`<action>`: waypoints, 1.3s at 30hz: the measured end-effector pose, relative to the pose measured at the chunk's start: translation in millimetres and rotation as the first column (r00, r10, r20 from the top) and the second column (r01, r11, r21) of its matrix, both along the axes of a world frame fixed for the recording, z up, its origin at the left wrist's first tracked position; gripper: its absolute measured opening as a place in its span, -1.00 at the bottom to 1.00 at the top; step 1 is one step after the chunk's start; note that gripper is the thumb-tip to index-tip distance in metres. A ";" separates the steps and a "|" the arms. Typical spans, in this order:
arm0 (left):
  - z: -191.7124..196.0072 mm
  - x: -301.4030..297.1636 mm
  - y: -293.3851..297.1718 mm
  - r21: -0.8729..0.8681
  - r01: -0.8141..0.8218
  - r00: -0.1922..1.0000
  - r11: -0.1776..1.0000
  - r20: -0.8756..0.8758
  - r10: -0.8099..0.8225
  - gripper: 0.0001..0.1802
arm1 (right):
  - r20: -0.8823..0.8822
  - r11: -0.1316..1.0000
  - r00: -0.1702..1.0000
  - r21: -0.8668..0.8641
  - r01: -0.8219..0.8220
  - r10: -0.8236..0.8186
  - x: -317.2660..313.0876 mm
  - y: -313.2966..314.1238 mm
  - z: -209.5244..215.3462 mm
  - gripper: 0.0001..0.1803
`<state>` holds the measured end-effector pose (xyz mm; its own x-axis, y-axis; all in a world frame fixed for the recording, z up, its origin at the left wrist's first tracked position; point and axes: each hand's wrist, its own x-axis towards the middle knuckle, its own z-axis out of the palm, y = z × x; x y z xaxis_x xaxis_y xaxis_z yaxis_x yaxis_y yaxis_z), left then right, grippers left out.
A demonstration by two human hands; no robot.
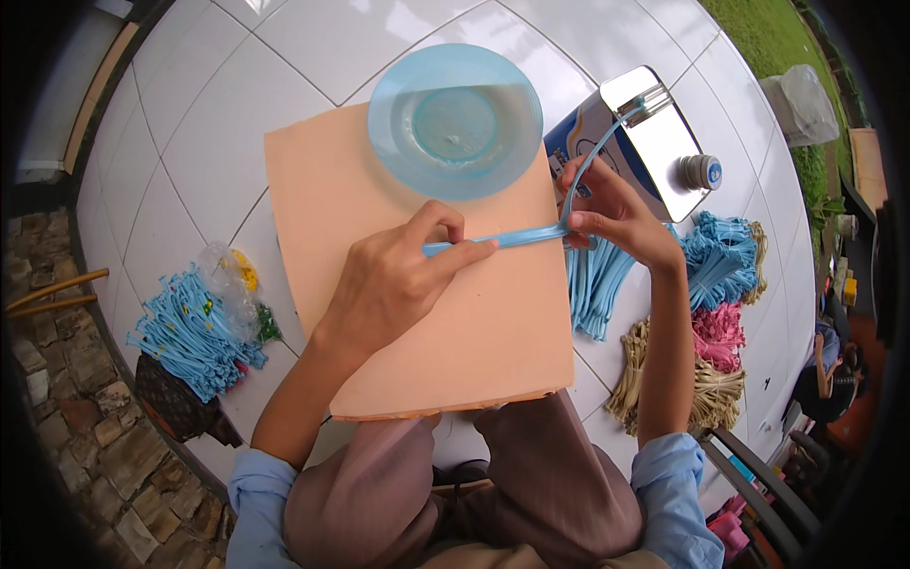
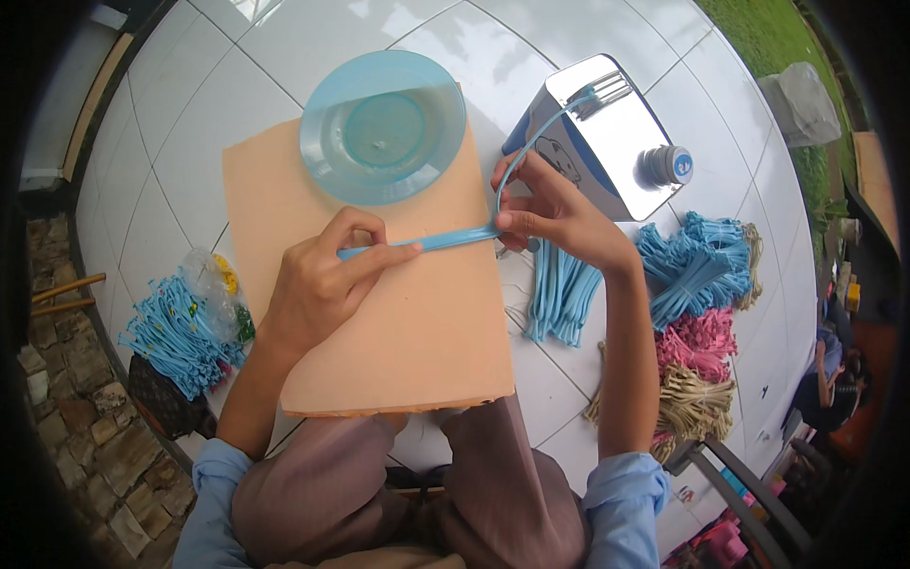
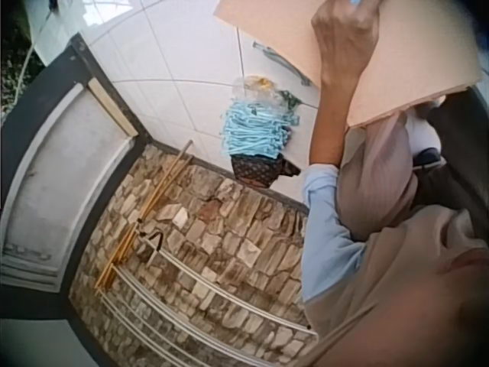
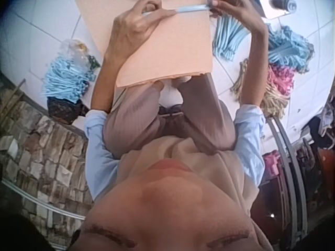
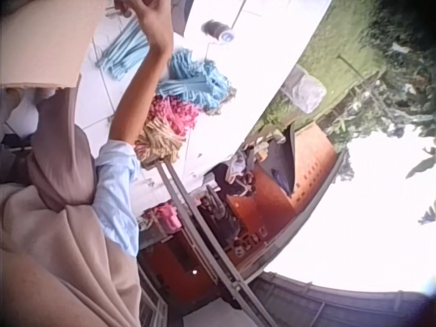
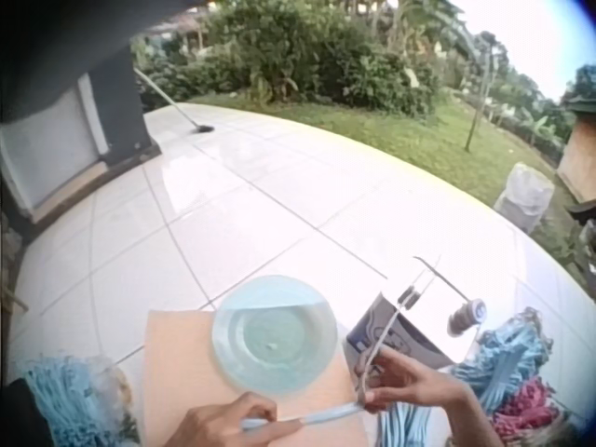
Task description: The person applies adhesive to blue straps by dipping the ends of the straps into a liquid and then pressing them onto a board.
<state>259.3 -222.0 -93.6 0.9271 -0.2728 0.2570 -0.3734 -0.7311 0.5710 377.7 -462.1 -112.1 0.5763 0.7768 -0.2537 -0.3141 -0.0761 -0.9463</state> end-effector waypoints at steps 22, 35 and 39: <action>1.6 1.3 -3.4 -0.011 -0.017 0.999 1.000 0.050 0.017 -0.65 | -0.153 0.996 0.984 0.015 0.091 -0.088 -3.5 5.7 -8.6 -0.68; 1.6 -0.8 -5.3 0.007 -0.035 0.999 0.999 0.038 0.035 -0.61 | -0.283 0.948 0.939 0.191 0.254 -0.195 -15.8 7.6 -23.8 -0.75; 0.2 -3.6 -6.6 0.051 -0.052 0.996 0.997 0.071 0.048 -0.62 | -0.136 0.944 0.944 0.100 0.315 -0.301 -24.3 10.6 -16.4 -0.68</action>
